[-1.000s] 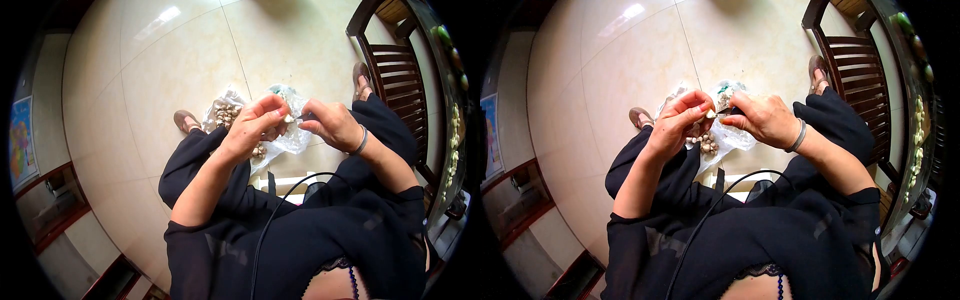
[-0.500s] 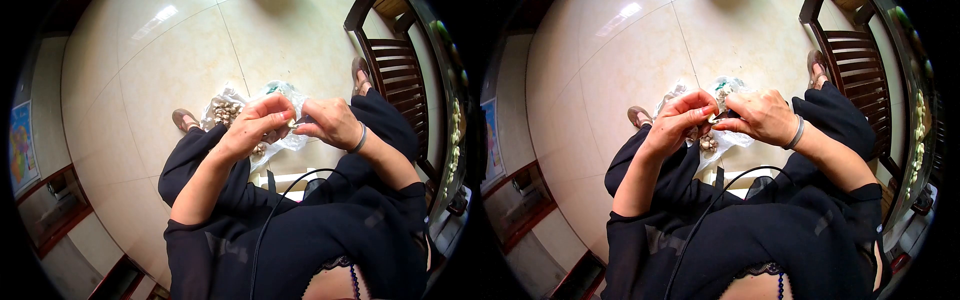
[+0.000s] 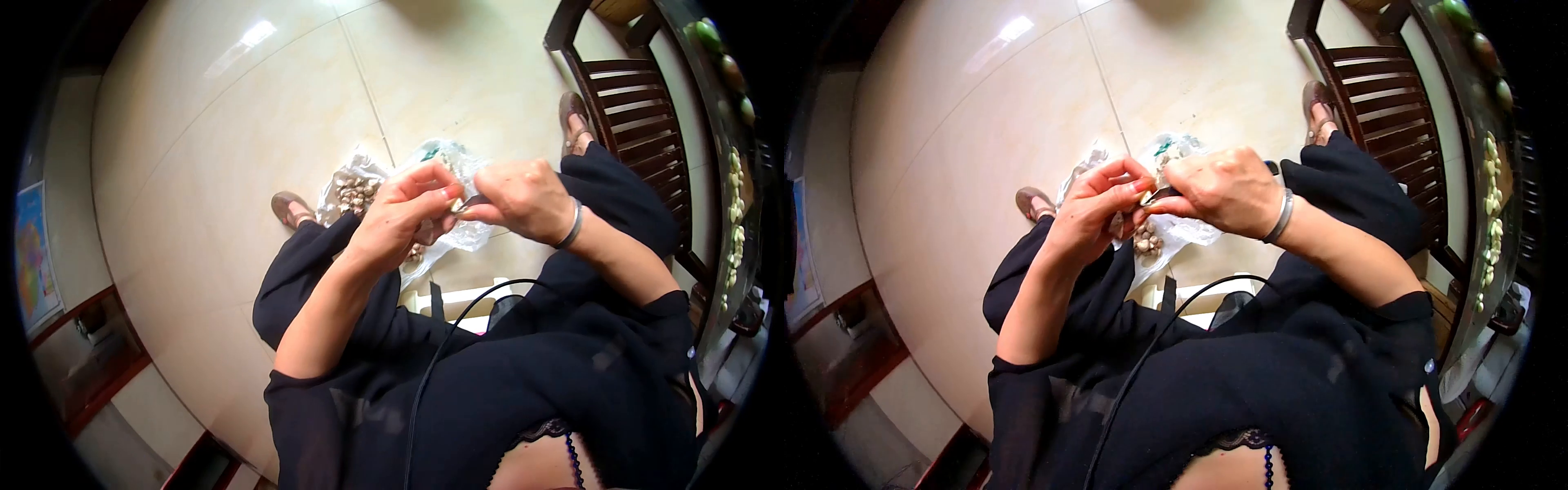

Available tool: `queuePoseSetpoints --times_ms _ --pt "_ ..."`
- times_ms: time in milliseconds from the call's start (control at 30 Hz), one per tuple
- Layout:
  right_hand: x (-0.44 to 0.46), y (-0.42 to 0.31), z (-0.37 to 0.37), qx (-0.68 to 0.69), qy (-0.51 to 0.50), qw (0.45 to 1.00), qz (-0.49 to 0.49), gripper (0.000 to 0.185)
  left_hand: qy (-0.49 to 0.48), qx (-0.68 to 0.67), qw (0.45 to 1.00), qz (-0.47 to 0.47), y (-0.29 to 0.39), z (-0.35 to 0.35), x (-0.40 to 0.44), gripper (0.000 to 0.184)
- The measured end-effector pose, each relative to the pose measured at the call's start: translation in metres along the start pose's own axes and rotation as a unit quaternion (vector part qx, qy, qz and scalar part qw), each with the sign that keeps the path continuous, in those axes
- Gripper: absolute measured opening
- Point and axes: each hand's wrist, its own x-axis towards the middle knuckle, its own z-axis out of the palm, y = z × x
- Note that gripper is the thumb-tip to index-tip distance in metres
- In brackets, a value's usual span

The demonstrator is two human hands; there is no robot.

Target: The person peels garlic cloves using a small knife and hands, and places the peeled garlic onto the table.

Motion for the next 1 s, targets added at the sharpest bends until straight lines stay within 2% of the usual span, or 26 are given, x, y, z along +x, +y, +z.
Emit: queuePoseSetpoints --times_ms 133,167,200,267,333,533,733,867,933,967,1000 --pt "-0.006 0.005 0.010 0.008 0.008 1.000 0.002 0.034 0.073 -0.010 0.997 -0.014 0.004 0.009 -0.003 0.010" --pt "-0.004 0.003 0.008 0.010 -0.009 1.000 0.011 0.035 0.075 -0.009 0.997 -0.013 0.004 0.010 -0.003 0.008" --pt "-0.002 0.000 0.006 0.019 0.011 1.000 0.011 0.036 0.054 -0.012 0.998 -0.012 0.006 0.009 -0.004 0.007" --pt "-0.003 0.002 0.011 0.030 0.029 0.999 0.017 0.035 0.072 -0.025 0.997 -0.016 0.002 0.006 -0.002 0.006" --pt "-0.005 0.004 0.014 0.015 0.014 0.999 0.033 0.037 0.044 -0.059 0.997 -0.020 -0.003 0.000 -0.001 0.007" --pt "-0.006 0.008 0.013 0.019 0.018 0.999 0.039 0.037 0.050 -0.101 0.994 -0.006 -0.004 0.005 0.000 0.009" --pt "-0.006 0.012 0.011 0.136 -0.002 0.989 0.063 0.037 0.038 -0.038 0.998 0.015 -0.003 0.001 -0.004 0.017" --pt "-0.005 0.016 0.008 0.182 -0.042 0.980 0.072 0.034 0.076 -0.028 0.997 -0.003 -0.002 -0.004 -0.002 0.017" --pt "-0.005 0.016 0.012 0.224 -0.032 0.970 0.087 0.041 -0.003 0.032 0.999 0.001 -0.003 -0.010 -0.004 0.018" --pt "-0.003 0.013 0.006 0.254 -0.023 0.963 0.088 0.036 0.017 0.019 0.999 -0.030 0.000 -0.006 -0.006 0.020" --pt "-0.002 0.014 0.006 0.248 -0.020 0.965 0.082 0.031 0.008 -0.005 1.000 -0.016 0.002 0.000 -0.007 0.022"
